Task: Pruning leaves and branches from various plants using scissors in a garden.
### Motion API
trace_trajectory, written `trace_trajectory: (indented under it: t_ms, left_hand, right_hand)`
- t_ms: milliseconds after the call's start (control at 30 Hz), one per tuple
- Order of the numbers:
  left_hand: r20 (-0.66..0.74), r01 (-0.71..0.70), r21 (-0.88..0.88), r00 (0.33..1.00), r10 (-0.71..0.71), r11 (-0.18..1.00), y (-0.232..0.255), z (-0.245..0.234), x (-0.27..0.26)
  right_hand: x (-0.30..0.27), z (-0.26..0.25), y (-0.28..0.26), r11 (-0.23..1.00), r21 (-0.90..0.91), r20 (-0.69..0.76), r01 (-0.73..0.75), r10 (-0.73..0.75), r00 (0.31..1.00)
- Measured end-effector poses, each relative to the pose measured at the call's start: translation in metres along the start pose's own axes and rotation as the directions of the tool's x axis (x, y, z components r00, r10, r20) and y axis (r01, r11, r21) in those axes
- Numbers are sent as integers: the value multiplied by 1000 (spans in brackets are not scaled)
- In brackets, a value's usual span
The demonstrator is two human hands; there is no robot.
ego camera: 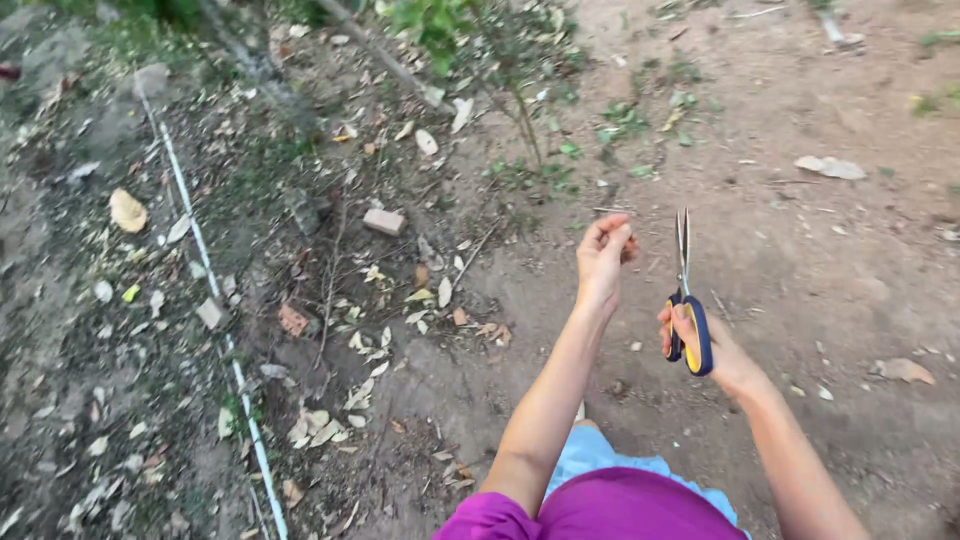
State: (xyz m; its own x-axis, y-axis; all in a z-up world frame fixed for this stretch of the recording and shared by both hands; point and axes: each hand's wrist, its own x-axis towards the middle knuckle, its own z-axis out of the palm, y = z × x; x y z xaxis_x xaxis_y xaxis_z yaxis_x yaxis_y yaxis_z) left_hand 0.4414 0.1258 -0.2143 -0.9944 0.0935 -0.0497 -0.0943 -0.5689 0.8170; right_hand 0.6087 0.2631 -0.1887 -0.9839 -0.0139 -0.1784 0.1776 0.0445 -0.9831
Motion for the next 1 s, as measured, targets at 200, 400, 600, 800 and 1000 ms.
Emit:
trace_trajectory:
  t_ms: [200,400,600,800,1000]
  left_hand:
    - [-86,-134,75,986,141,988,92,-47,100]
    - [-38,-300,212,949,314,930,193,0,159]
    - [140,-373,235,927,349,897,178,57,194]
    - [169,-271,369,960,223,889,113,93,216]
    - [252,-323,390,938,237,863,50,141,231]
  right_hand:
    - [114,68,-29,999,25,121,42,-45,992]
    - [168,107,-70,996,-89,134,10,2,991]
    - [189,93,-72,995,-22,114,95,-92,989]
    - [179,34,-82,997,-74,3,25,-25,1000]
    - [173,-52,-46,997,-68,-108,27,-34,994]
